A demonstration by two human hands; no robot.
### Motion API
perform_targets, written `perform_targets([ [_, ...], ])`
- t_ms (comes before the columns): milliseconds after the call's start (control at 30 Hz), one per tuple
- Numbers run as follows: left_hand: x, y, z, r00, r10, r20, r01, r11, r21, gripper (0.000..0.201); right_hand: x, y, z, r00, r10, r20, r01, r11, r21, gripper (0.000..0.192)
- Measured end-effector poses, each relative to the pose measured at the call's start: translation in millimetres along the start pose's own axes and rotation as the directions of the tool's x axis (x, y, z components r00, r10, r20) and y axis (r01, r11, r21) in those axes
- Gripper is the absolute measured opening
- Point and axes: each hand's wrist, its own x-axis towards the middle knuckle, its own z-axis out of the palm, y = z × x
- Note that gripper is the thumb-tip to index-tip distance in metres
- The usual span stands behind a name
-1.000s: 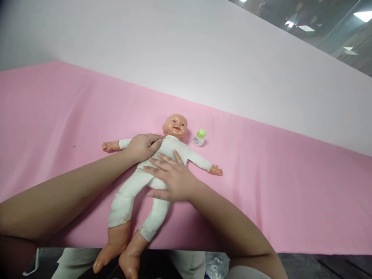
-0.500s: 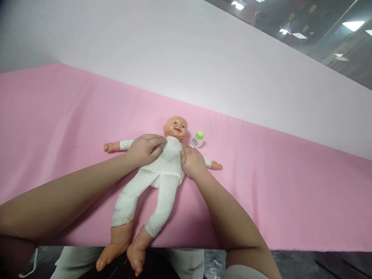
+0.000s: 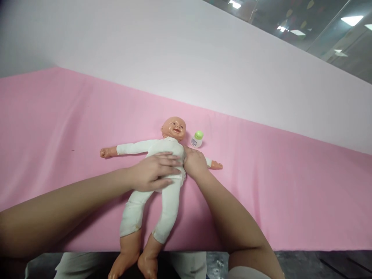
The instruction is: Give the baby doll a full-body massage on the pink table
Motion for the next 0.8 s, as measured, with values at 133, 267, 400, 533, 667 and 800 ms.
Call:
perform_targets([
  [133, -0.8, -31.9, -3.8, 0.994, -0.089, -0.057, 0.095, 0.989, 0.115, 0.052, -2.1, 2.4, -0.6, 1.0, -0.02, -0.02, 0.02, 1.0, 0.009, 0.057],
  [267, -2.7, -42.5, -4.8, 0.954, -0.238, -0.185, 0.271, 0.945, 0.181, 0.055, -2.7, 2.6, -3.7, 0.999, -0.028, -0.024, 0.028, 0.999, 0.017, 0.058],
  [400, -2.3, -44.9, -7.5, 0.838, -0.444, -0.318, 0.51, 0.845, 0.164, 0.056, -4.5, 3.6, -4.6, 0.992, -0.102, -0.072, 0.11, 0.986, 0.125, 0.053],
  [533, -0.7, -52.6, -10.8, 0.735, -0.582, -0.348, 0.646, 0.757, 0.099, 0.053, -15.4, -3.0, 0.8, 0.916, -0.317, -0.245, 0.368, 0.908, 0.203, 0.05],
  [667, -4.0, -63.9, -8.7, 0.73, -0.592, -0.342, 0.635, 0.773, 0.015, 0.048, -34.9, -24.8, 0.3, 0.754, -0.629, -0.191, 0.657, 0.726, 0.201, 0.051],
  [800, -6.1, -68.4, -5.6, 0.732, -0.591, -0.34, 0.624, 0.782, -0.016, 0.046, -52.8, -48.0, -7.1, 0.632, -0.774, -0.022, 0.764, 0.619, 0.184, 0.052],
])
